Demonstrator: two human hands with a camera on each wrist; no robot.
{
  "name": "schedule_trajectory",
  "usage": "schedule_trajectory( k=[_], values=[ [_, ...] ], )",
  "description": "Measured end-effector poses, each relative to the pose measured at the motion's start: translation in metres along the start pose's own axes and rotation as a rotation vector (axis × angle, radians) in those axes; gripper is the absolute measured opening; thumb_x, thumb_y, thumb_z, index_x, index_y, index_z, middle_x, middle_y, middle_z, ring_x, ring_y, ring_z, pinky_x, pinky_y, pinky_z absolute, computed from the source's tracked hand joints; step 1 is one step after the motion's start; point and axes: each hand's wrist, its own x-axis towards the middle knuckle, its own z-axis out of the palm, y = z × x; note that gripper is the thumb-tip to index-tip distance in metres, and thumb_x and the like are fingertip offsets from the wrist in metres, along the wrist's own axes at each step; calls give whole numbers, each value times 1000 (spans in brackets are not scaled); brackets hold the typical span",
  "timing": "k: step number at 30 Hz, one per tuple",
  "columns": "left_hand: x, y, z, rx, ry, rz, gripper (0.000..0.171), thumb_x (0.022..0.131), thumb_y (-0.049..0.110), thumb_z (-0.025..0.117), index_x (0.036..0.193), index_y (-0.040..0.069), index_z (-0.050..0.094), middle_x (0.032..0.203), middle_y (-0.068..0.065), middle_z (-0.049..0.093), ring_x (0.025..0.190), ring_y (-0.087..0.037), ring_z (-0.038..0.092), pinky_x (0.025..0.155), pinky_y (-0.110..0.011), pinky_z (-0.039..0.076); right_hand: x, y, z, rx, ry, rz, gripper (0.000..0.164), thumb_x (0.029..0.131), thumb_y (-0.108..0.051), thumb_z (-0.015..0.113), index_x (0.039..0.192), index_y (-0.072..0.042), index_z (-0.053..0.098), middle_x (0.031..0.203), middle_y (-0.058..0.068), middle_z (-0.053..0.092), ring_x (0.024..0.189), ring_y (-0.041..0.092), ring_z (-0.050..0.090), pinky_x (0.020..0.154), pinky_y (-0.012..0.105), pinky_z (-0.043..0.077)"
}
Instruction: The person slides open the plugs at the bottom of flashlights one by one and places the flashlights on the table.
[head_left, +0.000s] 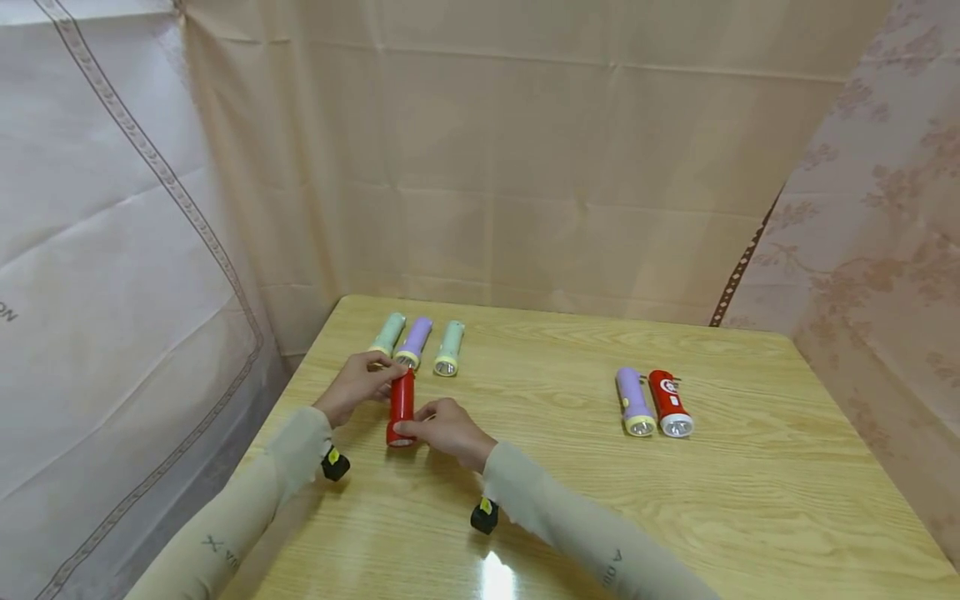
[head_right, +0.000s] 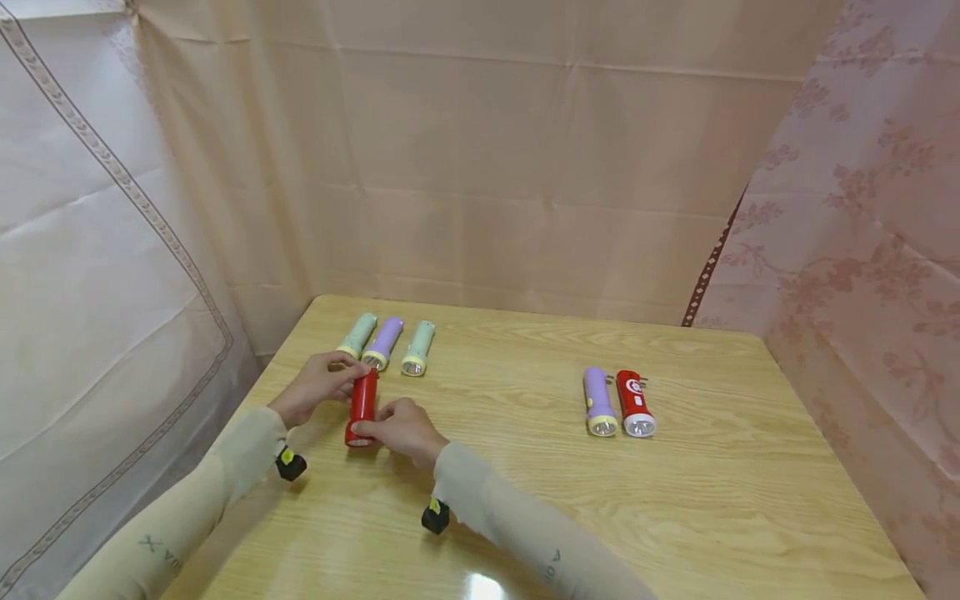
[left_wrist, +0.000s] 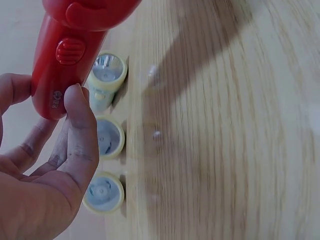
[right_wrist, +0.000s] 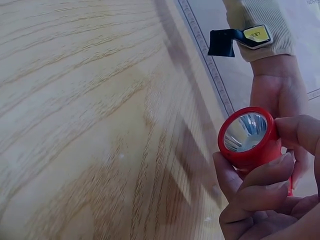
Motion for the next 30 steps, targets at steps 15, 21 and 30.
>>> schedule_trajectory(
  k=[15,21,30],
  values=[
    [-4,9,25,-22,-38,27,27,100,23,69,113,-1,64,117,-18,70,84,-26,72,77,-43,62,-18,10,-22,20,-8,-6,36,90,-35,82,102,-4,69,97,4,68,86,22,60,72,35,51],
    [-6,14,36,-30,-55,37,25,100,20,70,111,-1,64,111,-18,71,82,-26,73,78,-44,62,-24,18,-35,29,-28,-9,35,88,-34,83,101,-4,69,96,4,67,82,19,55,69,32,48],
    [-6,21,54,-16,-85,40,25,98,22,73,111,1,66,106,-17,71,82,-25,72,77,-45,62,-33,32,-49,35,-29,-13,33,88,-32,83,101,-5,69,94,3,68,74,17,52,63,29,44]
  ],
)
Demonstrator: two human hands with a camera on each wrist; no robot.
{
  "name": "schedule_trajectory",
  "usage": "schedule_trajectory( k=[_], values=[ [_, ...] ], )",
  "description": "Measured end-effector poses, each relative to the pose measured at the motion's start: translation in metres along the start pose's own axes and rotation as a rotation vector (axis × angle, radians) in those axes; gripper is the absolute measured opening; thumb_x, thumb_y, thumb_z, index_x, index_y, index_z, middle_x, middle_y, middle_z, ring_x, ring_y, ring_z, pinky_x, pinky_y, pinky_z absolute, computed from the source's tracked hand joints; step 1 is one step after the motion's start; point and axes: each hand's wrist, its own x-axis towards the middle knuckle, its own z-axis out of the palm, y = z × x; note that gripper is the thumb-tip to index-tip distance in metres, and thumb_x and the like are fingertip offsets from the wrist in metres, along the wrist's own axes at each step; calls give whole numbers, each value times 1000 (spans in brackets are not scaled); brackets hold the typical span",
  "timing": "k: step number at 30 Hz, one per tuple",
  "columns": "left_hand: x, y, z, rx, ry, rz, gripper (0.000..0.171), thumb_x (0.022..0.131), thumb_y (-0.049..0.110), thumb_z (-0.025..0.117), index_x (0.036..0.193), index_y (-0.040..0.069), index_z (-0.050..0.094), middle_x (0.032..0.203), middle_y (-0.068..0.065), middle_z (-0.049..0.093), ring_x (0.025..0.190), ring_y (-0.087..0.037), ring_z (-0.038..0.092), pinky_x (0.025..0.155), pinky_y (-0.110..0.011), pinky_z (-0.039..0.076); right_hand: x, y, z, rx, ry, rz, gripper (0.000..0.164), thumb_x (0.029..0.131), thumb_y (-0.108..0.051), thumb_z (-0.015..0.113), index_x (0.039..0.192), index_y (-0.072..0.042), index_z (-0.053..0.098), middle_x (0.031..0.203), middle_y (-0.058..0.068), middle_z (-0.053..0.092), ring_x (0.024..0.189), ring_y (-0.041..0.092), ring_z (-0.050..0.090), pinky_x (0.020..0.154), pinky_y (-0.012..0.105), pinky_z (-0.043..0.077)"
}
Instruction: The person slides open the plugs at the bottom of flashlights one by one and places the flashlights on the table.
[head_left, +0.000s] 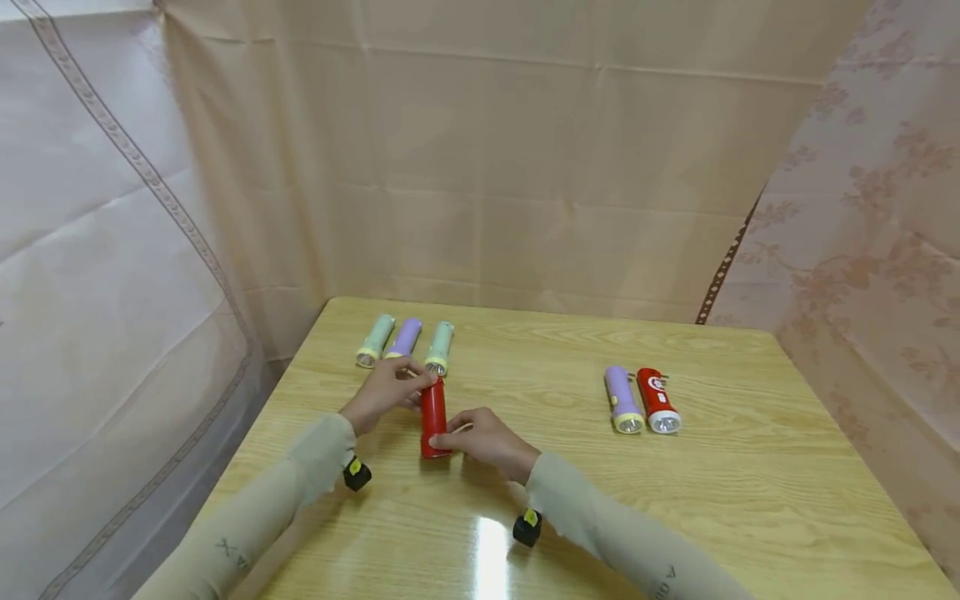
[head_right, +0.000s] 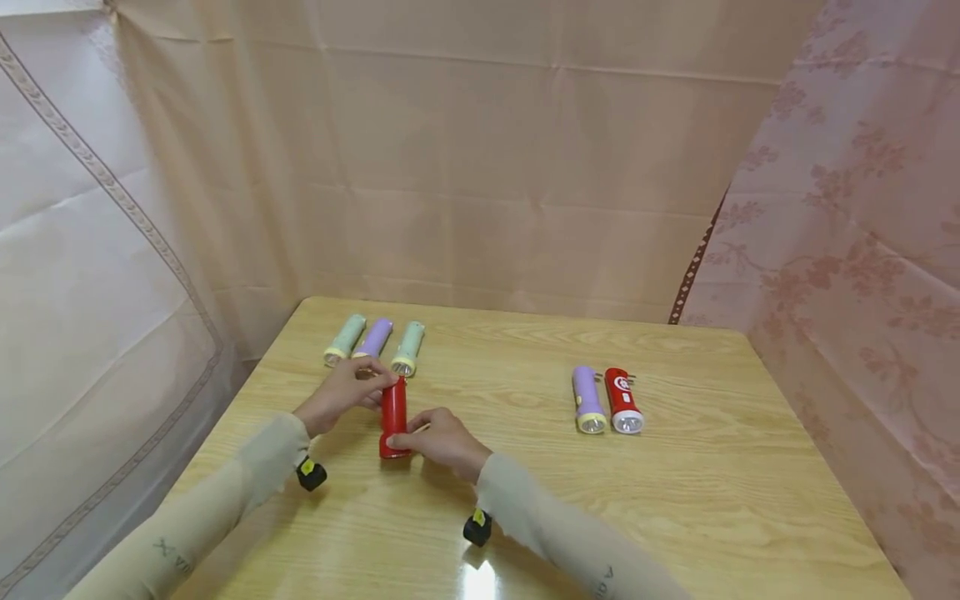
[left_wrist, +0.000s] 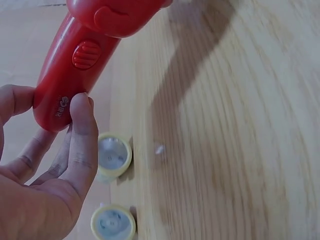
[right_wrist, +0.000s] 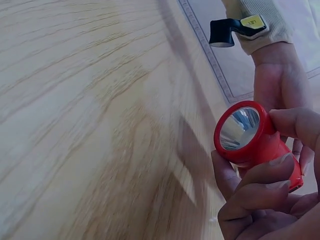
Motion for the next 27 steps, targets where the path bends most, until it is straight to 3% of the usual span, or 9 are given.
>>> schedule_trajectory(
  k=[3,15,27],
  values=[
    [1,0,5,-6,-11,2,26,98,22,74,111,2,66,106,-16,72,82,-26,72,79,-47,62,-4,3,-4,12,-9,4,33,88,-32,82,101,-5,68,93,4,68,70,16,48,59,28,40],
    [1,8,26,-18,-52,28,26,96,22,75,110,3,66,108,-15,71,80,-28,73,82,-52,61,-20,15,-20,17,-25,11,38,89,-36,81,109,-6,68,95,3,73,86,22,59,69,31,46],
    [2,13,43,0,-92,59,25,95,26,78,106,5,69,101,-13,72,80,-27,72,82,-53,60,-28,25,-35,12,-26,23,37,87,-34,82,108,-6,68,93,3,72,79,20,55,63,29,42]
  ],
)
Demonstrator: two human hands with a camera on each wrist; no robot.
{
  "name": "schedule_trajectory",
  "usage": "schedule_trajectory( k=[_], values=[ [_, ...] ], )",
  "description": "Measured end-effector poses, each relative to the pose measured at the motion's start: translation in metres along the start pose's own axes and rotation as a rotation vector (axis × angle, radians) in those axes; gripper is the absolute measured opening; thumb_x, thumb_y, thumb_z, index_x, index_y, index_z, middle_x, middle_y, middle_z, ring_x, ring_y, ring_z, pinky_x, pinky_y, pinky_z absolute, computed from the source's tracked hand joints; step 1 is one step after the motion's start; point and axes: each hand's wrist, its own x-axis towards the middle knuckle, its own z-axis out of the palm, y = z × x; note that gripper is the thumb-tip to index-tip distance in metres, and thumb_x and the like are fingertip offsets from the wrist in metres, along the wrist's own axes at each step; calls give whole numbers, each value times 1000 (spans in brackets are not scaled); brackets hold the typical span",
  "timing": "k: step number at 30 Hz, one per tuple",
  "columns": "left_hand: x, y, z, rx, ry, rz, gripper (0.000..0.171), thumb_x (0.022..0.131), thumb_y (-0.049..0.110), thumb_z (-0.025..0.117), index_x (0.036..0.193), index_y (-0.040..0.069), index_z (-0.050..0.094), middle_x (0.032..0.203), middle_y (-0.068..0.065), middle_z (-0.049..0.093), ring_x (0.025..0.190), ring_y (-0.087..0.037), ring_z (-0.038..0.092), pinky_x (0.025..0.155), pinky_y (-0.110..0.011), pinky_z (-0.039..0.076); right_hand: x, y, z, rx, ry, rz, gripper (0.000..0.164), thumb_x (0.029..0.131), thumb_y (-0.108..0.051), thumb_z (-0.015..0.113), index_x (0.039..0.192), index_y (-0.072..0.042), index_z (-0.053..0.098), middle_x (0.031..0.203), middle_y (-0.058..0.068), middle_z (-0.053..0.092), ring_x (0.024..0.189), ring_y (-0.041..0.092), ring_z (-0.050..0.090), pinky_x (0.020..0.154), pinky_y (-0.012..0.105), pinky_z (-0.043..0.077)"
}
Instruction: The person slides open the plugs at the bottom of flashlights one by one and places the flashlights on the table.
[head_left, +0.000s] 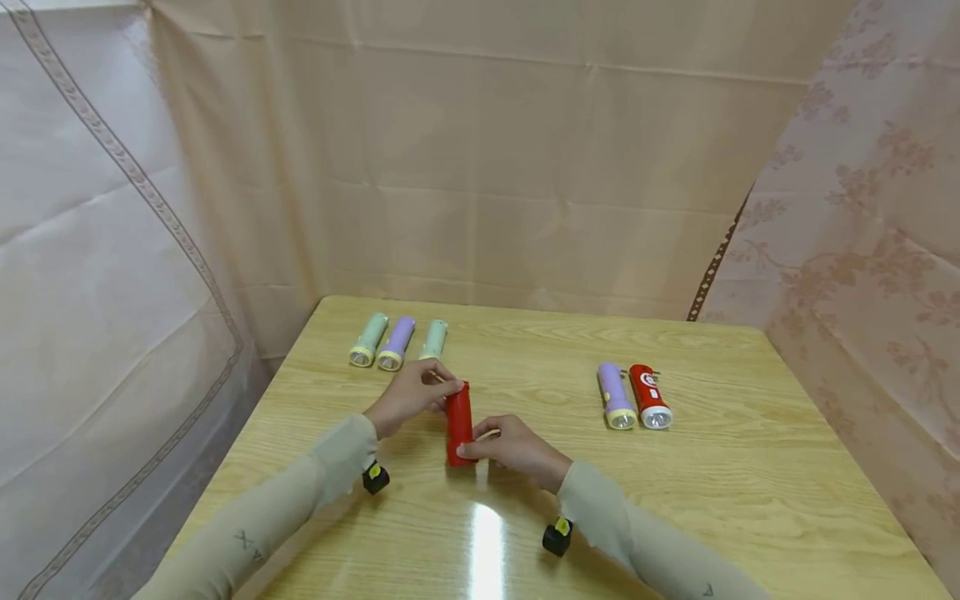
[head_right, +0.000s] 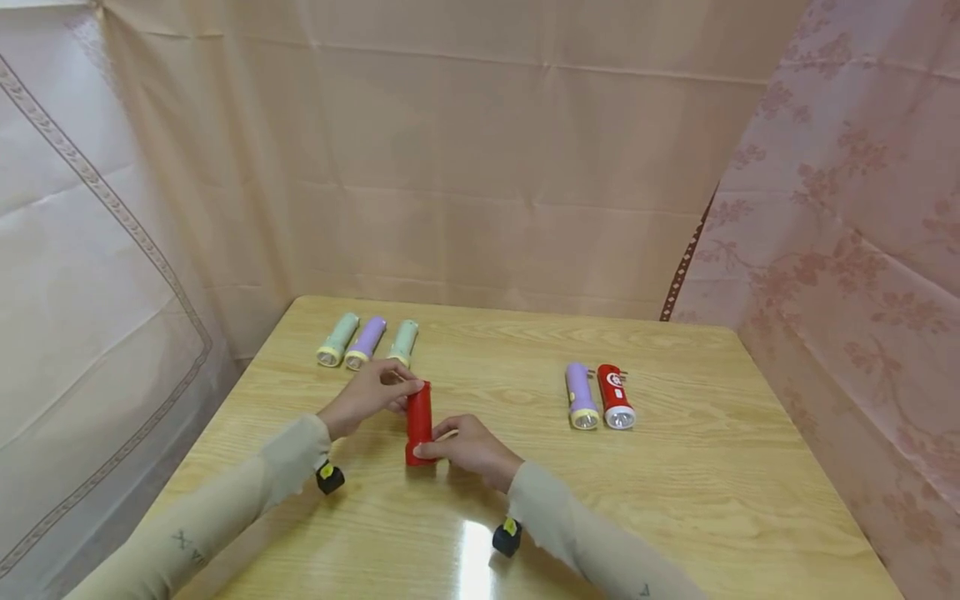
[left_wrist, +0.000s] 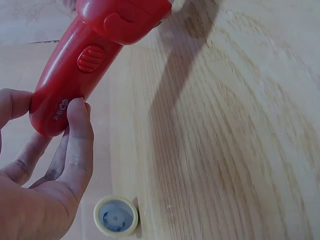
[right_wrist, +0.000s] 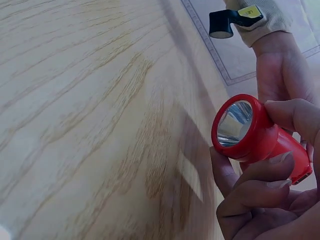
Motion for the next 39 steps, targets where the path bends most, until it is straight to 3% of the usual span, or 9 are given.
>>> schedule_trajectory(
  k=[7,18,28,39],
  values=[
    [2,1,11,26,-17,18,23,95,24,78,104,6,68,101,-13,71,79,-27,72,80,-49,61,-5,7,-6,-9,12,23,41,87,-36,83,112,-7,68,99,2,72,88,20,56,68,30,42],
    [3,2,19,23,-34,19,19,95,20,77,103,5,68,99,-13,71,77,-27,72,79,-48,62,-12,10,-11,-3,15,35,41,88,-35,82,114,-7,67,87,1,69,66,16,47,56,28,35],
    [4,2,21,20,-34,21,21,96,21,77,105,5,68,99,-13,71,78,-27,73,75,-42,63,-10,13,-12,1,28,37,42,88,-32,82,116,-5,65,91,5,67,68,16,47,57,27,36],
    [2,4,23,18,-44,48,32,95,26,78,116,4,70,101,-10,73,82,-24,72,81,-49,61,-9,14,-16,-51,47,-18,38,88,-24,82,114,-3,65,103,7,69,94,21,59,81,33,45]
  ],
)
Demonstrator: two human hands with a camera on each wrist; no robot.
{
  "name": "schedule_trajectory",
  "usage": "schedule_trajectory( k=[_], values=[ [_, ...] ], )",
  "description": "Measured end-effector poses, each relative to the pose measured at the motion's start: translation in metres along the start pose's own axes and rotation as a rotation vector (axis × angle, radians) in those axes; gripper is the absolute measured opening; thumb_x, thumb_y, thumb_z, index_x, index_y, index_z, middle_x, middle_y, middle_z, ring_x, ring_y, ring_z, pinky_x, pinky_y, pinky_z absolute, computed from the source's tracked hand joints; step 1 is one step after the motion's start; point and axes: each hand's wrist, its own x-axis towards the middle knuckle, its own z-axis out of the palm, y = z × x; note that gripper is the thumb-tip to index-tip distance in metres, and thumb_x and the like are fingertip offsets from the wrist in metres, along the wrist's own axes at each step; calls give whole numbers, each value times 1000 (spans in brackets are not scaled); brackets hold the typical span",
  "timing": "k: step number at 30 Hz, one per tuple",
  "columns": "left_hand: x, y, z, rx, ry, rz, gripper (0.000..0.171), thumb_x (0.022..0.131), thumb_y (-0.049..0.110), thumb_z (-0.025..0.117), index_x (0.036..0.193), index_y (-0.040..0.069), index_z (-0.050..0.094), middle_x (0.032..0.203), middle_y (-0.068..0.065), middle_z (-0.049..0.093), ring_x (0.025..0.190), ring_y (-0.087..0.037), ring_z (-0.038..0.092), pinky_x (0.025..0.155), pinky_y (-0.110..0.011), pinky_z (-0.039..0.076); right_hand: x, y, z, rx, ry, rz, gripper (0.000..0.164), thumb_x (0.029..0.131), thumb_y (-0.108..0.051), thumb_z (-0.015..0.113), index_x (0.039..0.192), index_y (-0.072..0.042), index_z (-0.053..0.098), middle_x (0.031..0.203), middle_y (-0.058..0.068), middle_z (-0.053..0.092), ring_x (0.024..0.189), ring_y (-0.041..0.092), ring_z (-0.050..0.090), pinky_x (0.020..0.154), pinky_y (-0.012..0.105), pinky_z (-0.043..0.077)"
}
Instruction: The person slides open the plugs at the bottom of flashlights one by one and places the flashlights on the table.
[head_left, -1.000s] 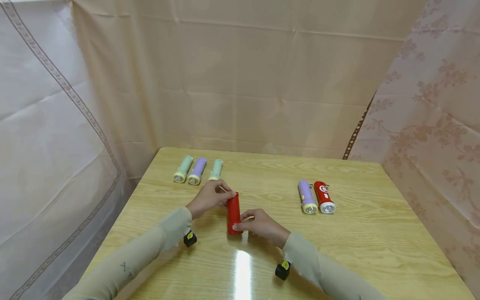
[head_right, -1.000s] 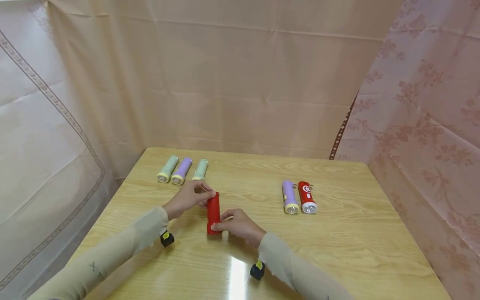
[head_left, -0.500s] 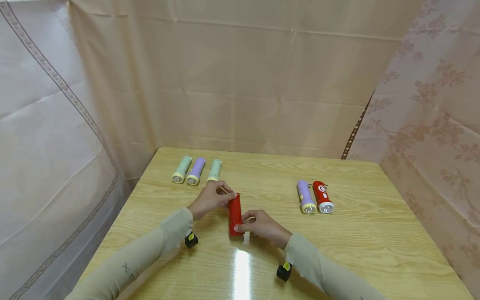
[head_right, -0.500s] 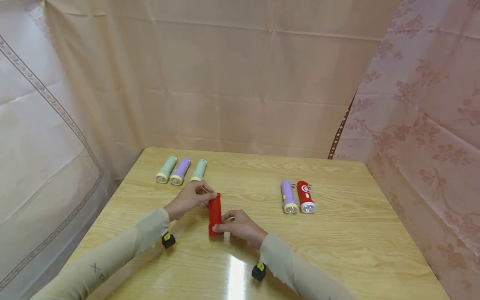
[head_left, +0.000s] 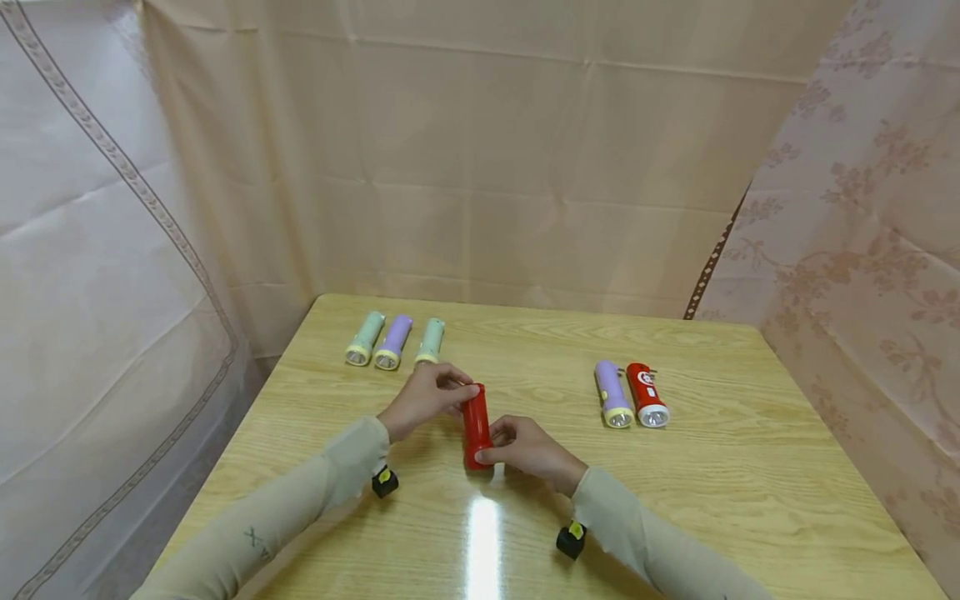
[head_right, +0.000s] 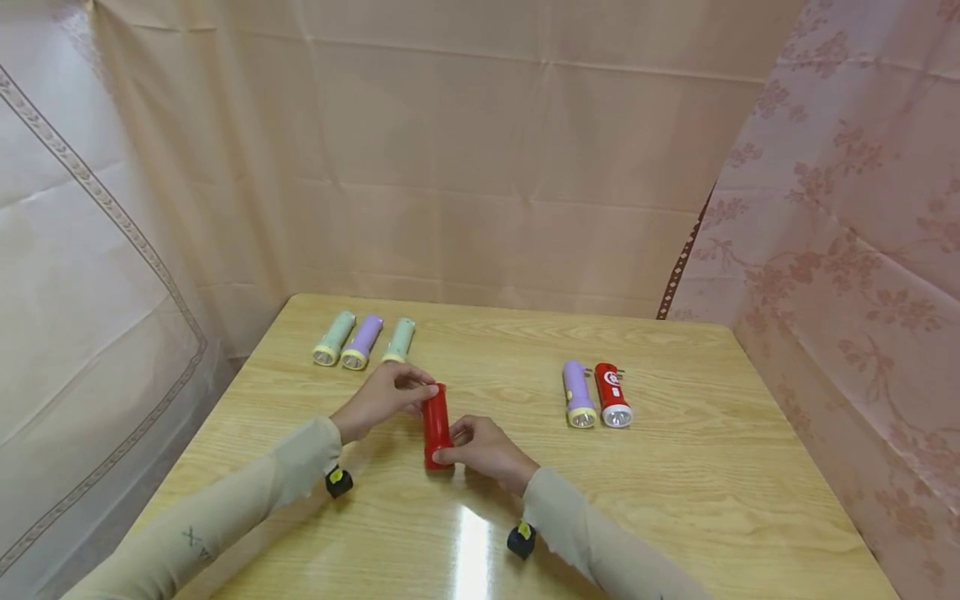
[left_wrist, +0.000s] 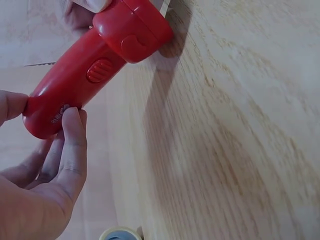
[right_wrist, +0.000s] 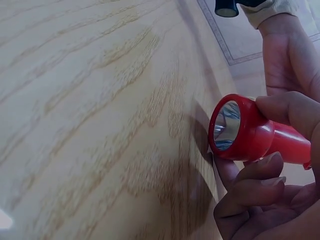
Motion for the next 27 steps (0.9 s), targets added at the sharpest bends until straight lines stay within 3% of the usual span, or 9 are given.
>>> schedule_trajectory(
  k=[11,17,27],
  values=[
    [-3,3,4,86,-53,92,35,91,33,82,118,12,74,102,-3,72,90,-27,68,80,-52,60,-1,2,-2,-48,46,-53,37,84,-20,86,107,-5,62,104,6,66,97,22,58,83,35,43],
    [-7,4,9,168,-65,180,33,90,37,81,116,18,73,101,1,72,91,-22,65,76,-43,59,-1,4,-5,-97,70,-58,40,81,-22,90,104,-8,61,104,3,66,96,23,56,80,36,42],
    [-14,7,13,170,-119,285,29,90,31,82,113,19,71,104,4,72,94,-19,67,80,-38,56,0,8,-6,-154,94,-97,44,75,-20,94,103,-10,60,103,1,65,96,23,56,81,36,42]
  ],
)
